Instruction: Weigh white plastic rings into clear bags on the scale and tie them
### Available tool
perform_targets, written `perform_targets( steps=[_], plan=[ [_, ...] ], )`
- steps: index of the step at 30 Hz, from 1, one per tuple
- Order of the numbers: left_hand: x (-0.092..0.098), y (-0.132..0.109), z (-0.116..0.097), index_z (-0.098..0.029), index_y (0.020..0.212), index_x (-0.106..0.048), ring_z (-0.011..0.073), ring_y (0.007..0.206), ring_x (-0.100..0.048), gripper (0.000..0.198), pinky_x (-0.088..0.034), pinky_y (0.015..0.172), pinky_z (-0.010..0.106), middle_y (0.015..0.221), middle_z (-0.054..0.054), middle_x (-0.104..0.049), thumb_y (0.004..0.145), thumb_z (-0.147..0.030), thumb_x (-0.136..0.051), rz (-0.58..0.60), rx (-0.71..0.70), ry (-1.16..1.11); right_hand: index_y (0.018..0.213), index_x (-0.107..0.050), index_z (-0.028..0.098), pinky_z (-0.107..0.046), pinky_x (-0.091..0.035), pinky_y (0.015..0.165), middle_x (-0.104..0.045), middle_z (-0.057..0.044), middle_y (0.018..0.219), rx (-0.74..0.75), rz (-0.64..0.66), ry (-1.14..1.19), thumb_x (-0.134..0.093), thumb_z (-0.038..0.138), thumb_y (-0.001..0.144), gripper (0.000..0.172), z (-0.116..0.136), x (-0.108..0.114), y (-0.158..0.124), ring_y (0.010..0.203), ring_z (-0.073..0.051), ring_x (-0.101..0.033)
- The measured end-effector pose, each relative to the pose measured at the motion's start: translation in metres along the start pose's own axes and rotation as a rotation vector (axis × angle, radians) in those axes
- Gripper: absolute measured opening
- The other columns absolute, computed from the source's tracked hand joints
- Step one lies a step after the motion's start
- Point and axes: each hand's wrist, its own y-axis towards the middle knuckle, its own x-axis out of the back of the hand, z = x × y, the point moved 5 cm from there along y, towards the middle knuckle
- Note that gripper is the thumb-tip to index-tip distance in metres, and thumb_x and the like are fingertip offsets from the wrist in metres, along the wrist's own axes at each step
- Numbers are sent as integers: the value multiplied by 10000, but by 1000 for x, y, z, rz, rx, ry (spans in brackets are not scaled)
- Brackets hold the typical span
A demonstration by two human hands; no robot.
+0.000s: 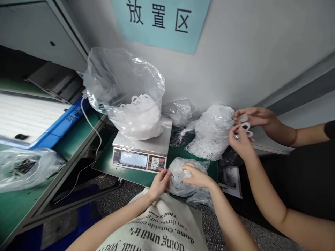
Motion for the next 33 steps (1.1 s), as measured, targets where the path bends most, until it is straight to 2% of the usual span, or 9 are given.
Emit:
perform_targets(
  steps=[3, 5, 7, 14, 20, 24, 28, 31, 33],
  plan=[
    [-4, -1, -1, -192, 721, -416, 103, 365, -439, 239, -379, 321, 201, 485, -54, -413, 780, -421, -386, 5, 16, -16, 1059, -614, 196, -328, -457, 904, -517, -113, 1227, -92, 268, -71, -539, 295, 628, 449, -12, -51, -6, 1129, -294, -492],
    [-4, 0, -2, -190, 728, -419, 105, 366, -447, 203, -385, 320, 206, 498, -51, -423, 793, -377, -375, 1, 23, -27, 1200, -531, 149, -365, -373, 992, -356, -137, 1369, -154, 389, -139, -448, 293, 705, 522, -17, -59, -6, 1241, -296, -358],
    [-4, 0, -2, -190, 723, -413, 107, 365, -451, 177, -388, 322, 208, 495, -51, -424, 802, -341, -367, -3, 27, -37, 1255, -477, 122, -400, -331, 1018, -278, -139, 1409, -169, 448, -190, -349, 277, 769, 525, -20, -56, -4, 1275, -284, -297],
    [-3, 2, -1, -184, 688, -420, 115, 349, -445, 169, -369, 320, 211, 470, -47, -428, 808, -296, -383, 13, 29, -25, 1300, -411, 91, -406, -320, 1026, -272, -145, 1411, -139, 475, -271, -216, 248, 811, 549, -37, -54, -7, 1286, -250, -280],
    [-2, 2, -4, -184, 666, -407, 108, 364, -443, 190, -345, 347, 199, 481, -48, -423, 821, -290, -381, -4, 22, 2, 1186, -521, 128, -386, -373, 1002, -504, -126, 1241, 8, 467, -227, -272, 188, 748, 507, -34, -51, -2, 1180, -232, -448],
    [-1, 2, -4, -183, 666, -416, 103, 368, -440, 191, -353, 373, 201, 480, -49, -424, 825, -283, -382, -10, 20, 12, 1172, -533, 159, -330, -488, 870, -530, -115, 1202, -100, 558, -235, -273, 151, 768, 481, -29, -51, -2, 1080, -231, -532],
    [-1, 2, -3, -184, 676, -416, 101, 371, -437, 184, -361, 392, 204, 474, -52, -423, 828, -277, -372, -8, 22, 24, 1245, -475, 137, -348, -489, 854, -432, -141, 1299, -120, 545, -391, -331, 133, 794, 474, -23, -66, -3, 1121, -273, -493],
    [-2, 1, -3, -189, 666, -401, 108, 376, -446, 197, -359, 395, 209, 470, -52, -428, 829, -295, -371, 6, 16, 37, 1223, -489, 84, -426, -492, 796, -464, -210, 1220, -134, 499, -501, -419, 113, 757, 472, -24, -82, -3, 1009, -334, -551],
    [-1, 0, -4, -189, 658, -397, 106, 381, -444, 205, -355, 407, 209, 466, -53, -428, 826, -305, -381, 0, 11, 51, 1153, -544, 80, -429, -482, 799, -504, -206, 1156, -130, 462, -507, -423, 105, 754, 418, -24, -87, -2, 977, -332, -564]
  ],
)
